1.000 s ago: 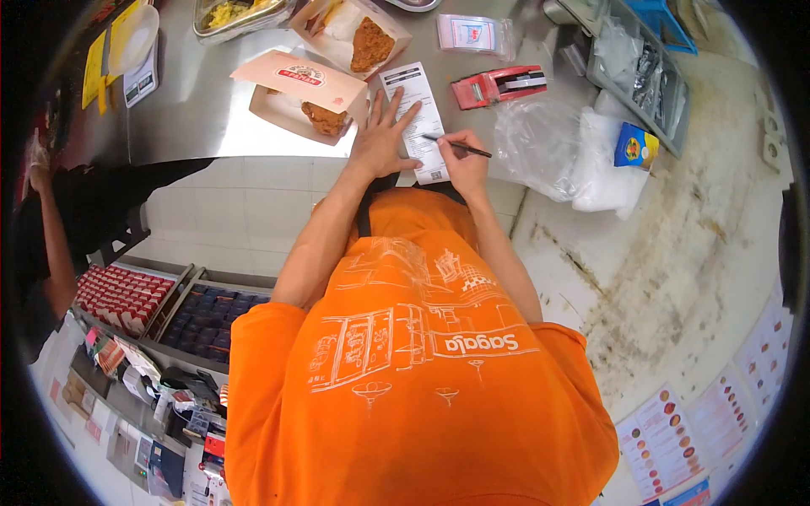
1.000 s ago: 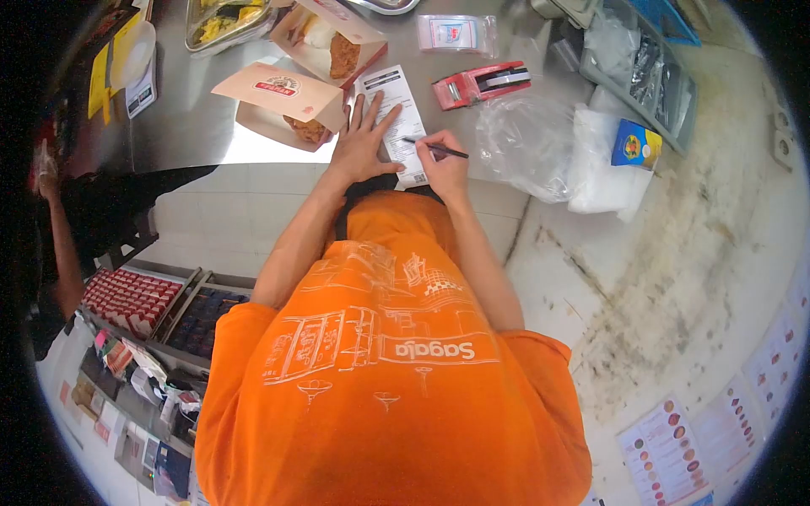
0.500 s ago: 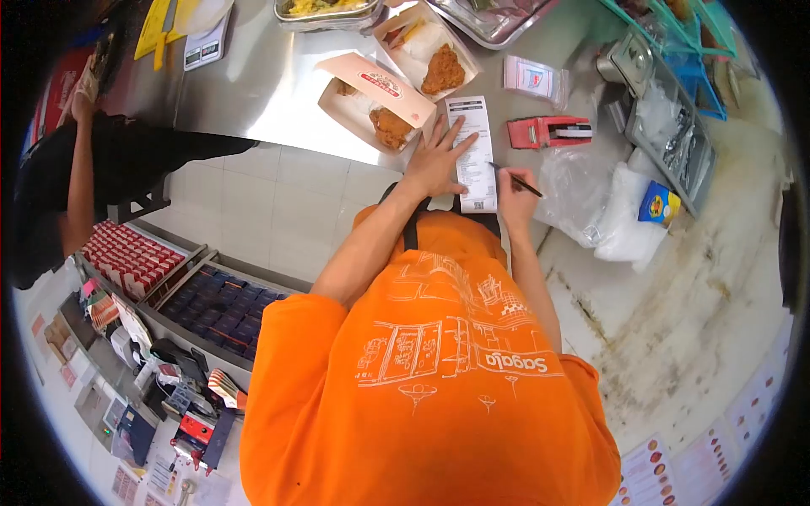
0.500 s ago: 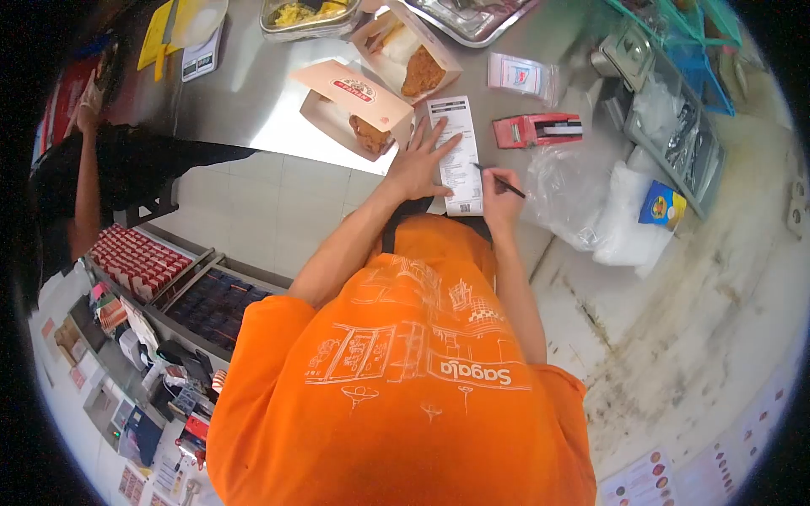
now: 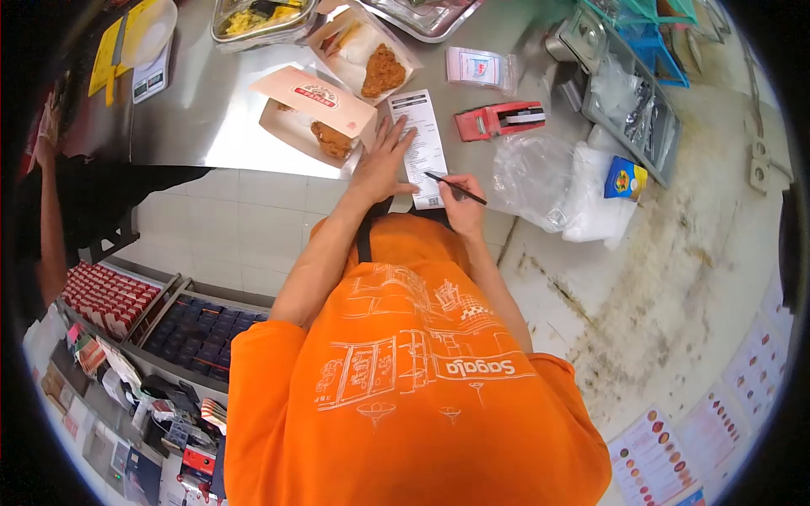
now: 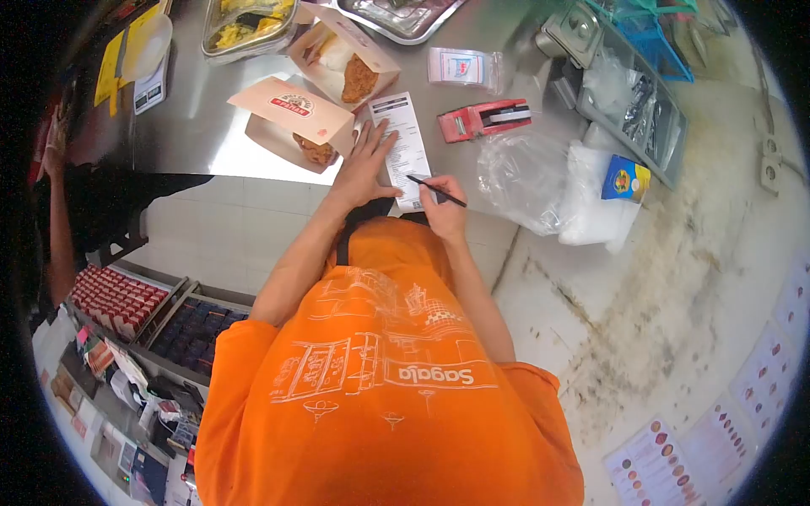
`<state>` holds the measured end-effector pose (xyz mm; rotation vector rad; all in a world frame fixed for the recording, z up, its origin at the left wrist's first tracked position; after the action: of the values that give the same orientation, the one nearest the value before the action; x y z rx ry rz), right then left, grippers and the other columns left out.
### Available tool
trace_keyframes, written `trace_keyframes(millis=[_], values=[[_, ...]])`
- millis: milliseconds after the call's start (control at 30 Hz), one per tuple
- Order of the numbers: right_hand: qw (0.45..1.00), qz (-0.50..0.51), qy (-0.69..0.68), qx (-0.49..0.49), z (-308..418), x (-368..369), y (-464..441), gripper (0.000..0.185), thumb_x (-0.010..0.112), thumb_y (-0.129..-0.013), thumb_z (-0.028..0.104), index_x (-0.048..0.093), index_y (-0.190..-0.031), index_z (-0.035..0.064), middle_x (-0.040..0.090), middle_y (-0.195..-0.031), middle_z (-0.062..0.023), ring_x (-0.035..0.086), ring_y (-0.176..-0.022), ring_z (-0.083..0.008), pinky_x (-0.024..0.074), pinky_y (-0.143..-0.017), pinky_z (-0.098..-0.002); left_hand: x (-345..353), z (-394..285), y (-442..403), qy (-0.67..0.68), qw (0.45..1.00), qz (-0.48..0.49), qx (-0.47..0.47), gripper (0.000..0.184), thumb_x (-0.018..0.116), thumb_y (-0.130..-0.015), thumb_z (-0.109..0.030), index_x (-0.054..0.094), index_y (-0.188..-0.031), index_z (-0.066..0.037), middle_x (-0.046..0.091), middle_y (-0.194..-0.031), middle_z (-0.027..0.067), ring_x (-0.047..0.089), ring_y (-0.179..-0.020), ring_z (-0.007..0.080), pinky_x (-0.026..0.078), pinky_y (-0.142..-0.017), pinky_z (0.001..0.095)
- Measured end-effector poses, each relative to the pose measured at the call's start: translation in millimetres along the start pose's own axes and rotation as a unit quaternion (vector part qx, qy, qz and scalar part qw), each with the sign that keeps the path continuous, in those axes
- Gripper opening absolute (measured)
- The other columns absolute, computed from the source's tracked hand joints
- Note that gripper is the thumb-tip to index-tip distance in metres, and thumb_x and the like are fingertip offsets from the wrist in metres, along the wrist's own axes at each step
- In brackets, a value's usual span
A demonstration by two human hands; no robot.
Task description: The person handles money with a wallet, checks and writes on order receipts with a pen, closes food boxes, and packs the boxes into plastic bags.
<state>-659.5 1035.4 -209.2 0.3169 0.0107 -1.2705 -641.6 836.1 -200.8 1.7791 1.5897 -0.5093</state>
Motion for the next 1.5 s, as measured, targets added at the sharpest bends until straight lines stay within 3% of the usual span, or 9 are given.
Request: trace_keyframes(millis=[267, 433, 533, 733, 867, 1100, 1267, 1400, 1500], values=[[0.997, 0.040, 0.063, 0.002, -1, 5, 4, 0.012, 0.072, -0.085, 0.005, 0.062, -0.090, 0.0014, 0.067, -0.087, -0.0050, 0.062, -0.079, -0.0100, 0.0504, -0.073, -0.0270, 6, 3, 1, -0.033, 0.999, 0.009, -0.005, 0.118, 0.091, -0.058, -0.040, 0.028, -0.155, -0.019, 0.012, -0.165, 0.0035, 0.008, -0.152, 0.0302, 0.021, -0.112, 0.0718], [0.999, -0.046, -0.017, 0.004, -1, -4, 2, 0.012, 0.072, -0.085, 0.003, 0.061, -0.091, 0.0013, 0.067, -0.088, -0.0054, 0.062, -0.080, -0.0100, 0.0512, -0.074, -0.0281, 7, 3, 1, -0.026, 1.000, -0.002, 0.005, 0.119, 0.091, -0.057, -0.039, 0.027, -0.155, -0.019, 0.012, -0.165, 0.0043, 0.009, -0.152, 0.0317, 0.022, -0.112, 0.0703], [0.995, 0.084, 0.049, 0.001, 4, 5, 7, 0.012, 0.071, -0.085, 0.002, 0.062, -0.092, 0.0015, 0.067, -0.088, -0.0053, 0.062, -0.080, -0.0093, 0.0512, -0.074, -0.0277, 5, 3, 2, -0.031, 0.999, -0.003, 0.006, 0.120, 0.092, -0.056, -0.038, 0.027, -0.155, -0.019, 0.013, -0.165, 0.0050, 0.010, -0.152, 0.0329, 0.023, -0.113, 0.0685], [0.994, 0.083, 0.064, 0.026, 0, -2, 7, 0.011, 0.070, -0.089, 0.006, 0.061, -0.093, 0.0013, 0.070, -0.094, -0.0073, 0.064, -0.085, -0.0114, 0.0516, -0.075, -0.0266, 3, 0, 1, -0.041, 0.999, 0.000, 0.004, 0.121, 0.092, -0.055, -0.037, 0.027, -0.155, -0.019, 0.013, -0.165, 0.0058, 0.010, -0.152, 0.0334, 0.027, -0.115, 0.0623], [0.993, -0.080, 0.082, -0.022, 12, -23, -6, 0.011, 0.068, -0.090, 0.006, 0.060, -0.092, -0.0003, 0.069, -0.084, -0.0082, 0.064, -0.076, -0.0113, 0.0520, -0.069, -0.0267, 0, -3, 1, -0.040, 0.999, 0.009, 0.006, 0.118, 0.091, -0.056, -0.040, 0.030, -0.154, -0.016, 0.017, -0.163, 0.0127, 0.012, -0.150, 0.0395, 0.017, -0.122, 0.0540], [0.996, -0.013, 0.040, 0.076, 12, -19, -23, 0.022, 0.063, -0.097, 0.017, 0.058, -0.084, 0.0005, 0.069, -0.069, -0.0086, 0.065, -0.062, -0.0124, 0.0498, -0.058, -0.0266, 4, 1, -1, -0.033, 0.999, 0.013, 0.009, 0.118, 0.091, -0.057, -0.037, 0.027, -0.155, -0.019, 0.013, -0.165, 0.0070, 0.009, -0.152, 0.0350, 0.029, -0.115, 0.0606], [0.959, 0.082, 0.184, 0.198, 18, 3, -32, 0.048, 0.046, -0.103, 0.037, 0.061, -0.081, -0.0023, 0.067, -0.065, -0.0172, 0.068, -0.061, -0.0256, 0.0514, -0.058, -0.0392, 2, 2, 2, -0.031, 0.999, 0.020, 0.003, 0.117, 0.091, -0.057, -0.038, 0.029, -0.154, -0.018, 0.013, -0.165, 0.0084, 0.009, -0.151, 0.0356, 0.029, -0.115, 0.0608], [0.878, 0.133, 0.448, 0.108, 2, 18, -49, 0.059, 0.047, -0.098, 0.053, 0.068, -0.085, -0.0009, 0.068, -0.078, -0.0243, 0.067, -0.081, -0.0432, 0.0507, -0.071, -0.0516, -6, -5, 3, -0.038, 0.998, 0.043, -0.023, 0.116, 0.090, -0.057, -0.039, 0.030, -0.154, -0.018, 0.015, -0.164, 0.0083, 0.009, -0.151, 0.0352, 0.023, -0.118, 0.0573], [0.828, 0.140, 0.536, 0.086, 13, 32, -55, 0.056, 0.052, -0.096, 0.052, 0.068, -0.079, 0.0017, 0.068, -0.079, -0.0226, 0.067, -0.079, -0.0414, 0.0504, -0.069, -0.0509, -2, 0, 3, -0.045, 0.999, 0.016, 0.005, 0.116, 0.090, -0.058, -0.040, 0.029, -0.154, -0.021, 0.013, -0.165, 0.0074, 0.009, -0.151, 0.0367, 0.029, -0.116, 0.0592]])
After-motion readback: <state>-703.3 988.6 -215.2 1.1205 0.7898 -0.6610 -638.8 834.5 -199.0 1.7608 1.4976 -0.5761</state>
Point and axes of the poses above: each hand's wrist, its own y-axis away from the middle knuckle, its own x-axis out of the palm, z = x × y, the point moved 6 cm from there along -y, towards the middle knuckle
